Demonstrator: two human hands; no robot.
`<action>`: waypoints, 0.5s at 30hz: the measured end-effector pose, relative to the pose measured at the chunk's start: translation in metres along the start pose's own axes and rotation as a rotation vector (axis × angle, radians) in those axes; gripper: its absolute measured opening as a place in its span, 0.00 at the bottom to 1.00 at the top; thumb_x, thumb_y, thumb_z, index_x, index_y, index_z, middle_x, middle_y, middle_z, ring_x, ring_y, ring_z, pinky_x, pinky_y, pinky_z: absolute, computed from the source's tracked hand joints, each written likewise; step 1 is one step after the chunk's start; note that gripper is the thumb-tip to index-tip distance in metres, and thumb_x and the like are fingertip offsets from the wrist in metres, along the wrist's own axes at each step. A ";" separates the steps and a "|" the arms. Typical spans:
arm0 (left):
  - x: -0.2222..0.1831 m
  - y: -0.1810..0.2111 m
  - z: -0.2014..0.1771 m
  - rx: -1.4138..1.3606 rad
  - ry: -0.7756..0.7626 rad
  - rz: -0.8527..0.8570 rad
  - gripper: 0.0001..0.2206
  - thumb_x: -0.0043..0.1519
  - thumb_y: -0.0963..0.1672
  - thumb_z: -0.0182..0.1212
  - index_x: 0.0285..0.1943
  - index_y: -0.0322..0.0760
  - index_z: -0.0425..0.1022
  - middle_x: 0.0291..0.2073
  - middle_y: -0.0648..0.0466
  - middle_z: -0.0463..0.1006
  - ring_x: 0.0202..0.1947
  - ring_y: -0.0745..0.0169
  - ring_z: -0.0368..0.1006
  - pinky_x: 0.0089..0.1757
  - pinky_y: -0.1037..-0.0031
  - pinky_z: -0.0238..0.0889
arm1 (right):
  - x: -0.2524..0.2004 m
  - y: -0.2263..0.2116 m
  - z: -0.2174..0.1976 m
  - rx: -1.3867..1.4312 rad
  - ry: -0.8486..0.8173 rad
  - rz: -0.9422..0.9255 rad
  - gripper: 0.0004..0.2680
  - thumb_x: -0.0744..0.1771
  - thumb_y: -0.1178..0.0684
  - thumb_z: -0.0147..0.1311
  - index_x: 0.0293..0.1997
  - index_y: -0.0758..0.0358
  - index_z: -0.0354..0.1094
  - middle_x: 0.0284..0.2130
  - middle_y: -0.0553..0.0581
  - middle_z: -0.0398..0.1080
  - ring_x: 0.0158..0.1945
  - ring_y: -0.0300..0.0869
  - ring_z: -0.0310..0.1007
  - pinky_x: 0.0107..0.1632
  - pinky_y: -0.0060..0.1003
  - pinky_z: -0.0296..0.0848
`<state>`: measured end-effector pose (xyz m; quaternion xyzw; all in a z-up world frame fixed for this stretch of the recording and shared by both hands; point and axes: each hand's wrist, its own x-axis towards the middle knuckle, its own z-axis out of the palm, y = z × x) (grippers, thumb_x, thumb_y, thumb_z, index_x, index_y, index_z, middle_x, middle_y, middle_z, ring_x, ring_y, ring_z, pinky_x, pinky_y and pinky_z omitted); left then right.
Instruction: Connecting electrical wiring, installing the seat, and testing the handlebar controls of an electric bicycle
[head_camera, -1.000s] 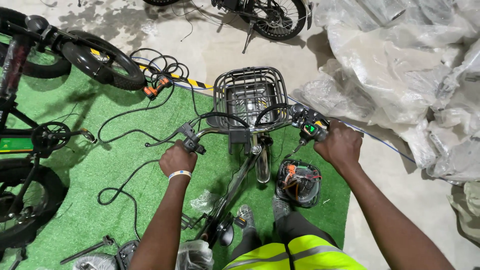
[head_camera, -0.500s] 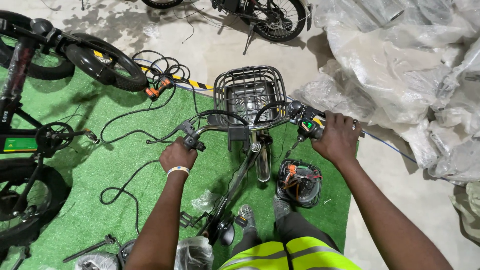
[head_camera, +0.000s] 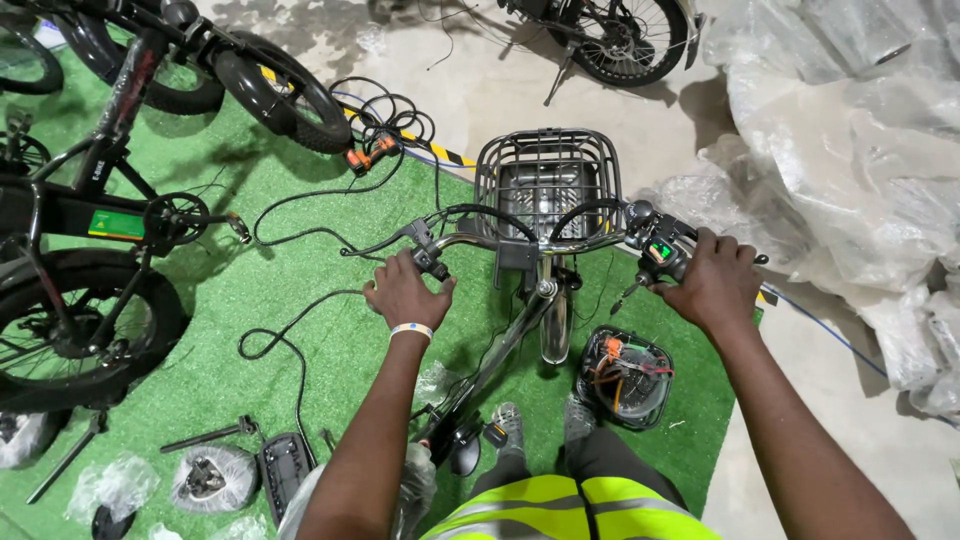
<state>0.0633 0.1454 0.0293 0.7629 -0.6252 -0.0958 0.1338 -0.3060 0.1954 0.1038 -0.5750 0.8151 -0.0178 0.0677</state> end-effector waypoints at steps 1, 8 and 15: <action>0.000 -0.002 0.001 -0.001 0.000 -0.007 0.36 0.44 0.57 0.64 0.59 0.42 0.59 0.48 0.52 0.69 0.55 0.49 0.63 0.56 0.48 0.52 | -0.001 -0.001 0.000 -0.003 -0.002 -0.006 0.35 0.54 0.42 0.66 0.64 0.66 0.54 0.55 0.72 0.61 0.59 0.66 0.55 0.52 0.65 0.62; 0.013 -0.015 0.009 -0.027 -0.018 0.009 0.33 0.47 0.58 0.61 0.59 0.43 0.61 0.47 0.52 0.69 0.53 0.49 0.64 0.53 0.51 0.55 | 0.005 -0.008 0.002 0.014 0.018 -0.007 0.35 0.54 0.41 0.66 0.64 0.66 0.54 0.53 0.69 0.60 0.59 0.63 0.54 0.50 0.64 0.66; 0.020 -0.022 0.002 -0.055 -0.027 0.029 0.34 0.47 0.60 0.60 0.58 0.44 0.62 0.46 0.53 0.69 0.52 0.50 0.64 0.51 0.54 0.56 | 0.007 -0.019 -0.003 0.014 0.017 -0.006 0.36 0.54 0.39 0.67 0.65 0.66 0.54 0.53 0.69 0.61 0.59 0.63 0.54 0.51 0.62 0.66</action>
